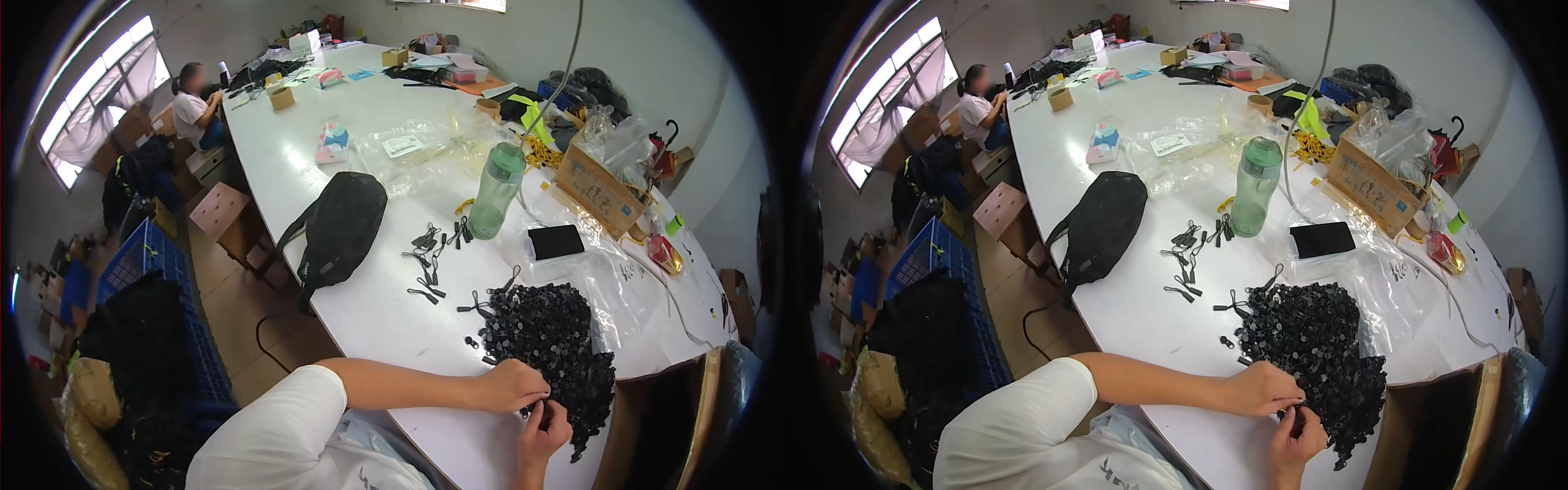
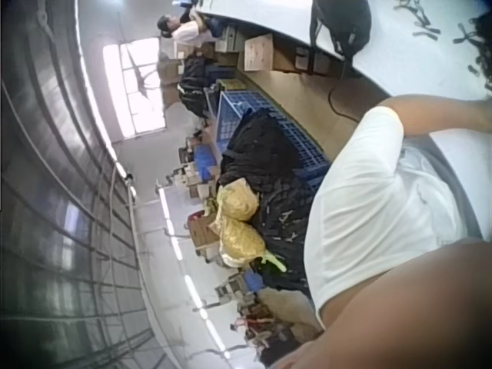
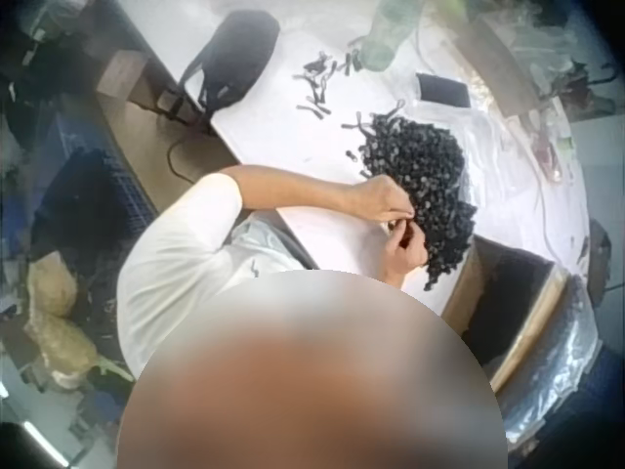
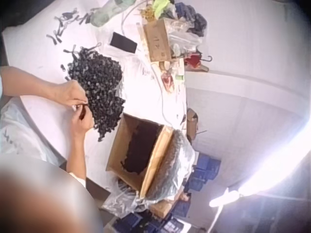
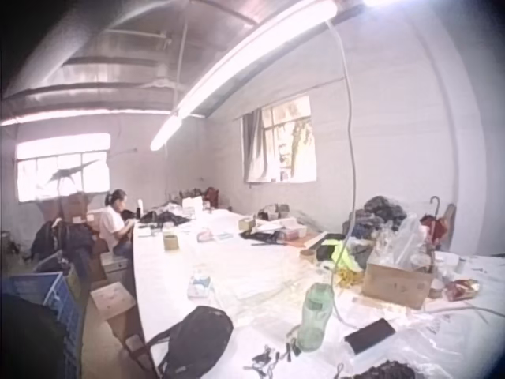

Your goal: Assembling small plastic zipper pull components by hand at a workbench.

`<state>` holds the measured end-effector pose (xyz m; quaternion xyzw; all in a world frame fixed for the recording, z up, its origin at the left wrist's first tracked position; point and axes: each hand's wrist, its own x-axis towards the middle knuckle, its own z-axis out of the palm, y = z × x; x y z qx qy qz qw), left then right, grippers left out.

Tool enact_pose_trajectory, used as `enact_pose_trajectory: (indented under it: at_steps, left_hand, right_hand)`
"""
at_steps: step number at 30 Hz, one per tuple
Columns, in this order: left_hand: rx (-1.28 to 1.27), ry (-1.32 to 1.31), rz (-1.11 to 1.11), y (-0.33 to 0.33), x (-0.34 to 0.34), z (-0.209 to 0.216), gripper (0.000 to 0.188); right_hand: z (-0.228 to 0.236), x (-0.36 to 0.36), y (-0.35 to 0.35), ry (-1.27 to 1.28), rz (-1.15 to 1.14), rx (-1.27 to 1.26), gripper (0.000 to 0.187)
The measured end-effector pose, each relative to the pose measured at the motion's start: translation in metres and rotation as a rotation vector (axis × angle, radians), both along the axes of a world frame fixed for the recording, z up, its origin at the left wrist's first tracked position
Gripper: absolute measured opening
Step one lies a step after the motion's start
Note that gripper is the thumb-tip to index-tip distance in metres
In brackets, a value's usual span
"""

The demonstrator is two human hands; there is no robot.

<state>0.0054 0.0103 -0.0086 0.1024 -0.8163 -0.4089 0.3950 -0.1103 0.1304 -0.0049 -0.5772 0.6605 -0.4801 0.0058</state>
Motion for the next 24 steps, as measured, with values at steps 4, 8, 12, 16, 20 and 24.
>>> enact_pose_trajectory:
  at_steps: [4,8,12,16,20,24]
  left_hand:
    - [-0.259,-0.112,-0.103,-0.005,0.001,0.003,0.024]
    - [-0.319,-0.020,-0.098,-0.007,0.008,0.005,0.020]
    - [-0.345,-0.187,-0.146,-0.008,0.006,0.007,0.017]
    - [-0.306,-0.251,-0.199,-0.009,0.008,0.010,0.021]
    - [-0.196,-0.244,-0.227,-0.007,-0.001,0.010,0.029]
    - [-0.162,-0.209,-0.191,-0.004,-0.004,0.012,0.024]
  right_hand:
    - [0.008,0.000,0.004,0.051,-0.044,0.035,0.008]
    - [0.027,0.004,0.003,0.149,0.029,0.113,0.009]
    - [0.035,-0.006,0.006,0.109,0.064,0.400,0.012]
    - [0.033,-0.011,0.001,0.072,0.074,0.448,0.008]
    - [0.029,-0.020,0.003,0.140,0.069,0.473,0.014]
    - [0.020,-0.020,0.003,0.161,0.038,0.450,0.015]
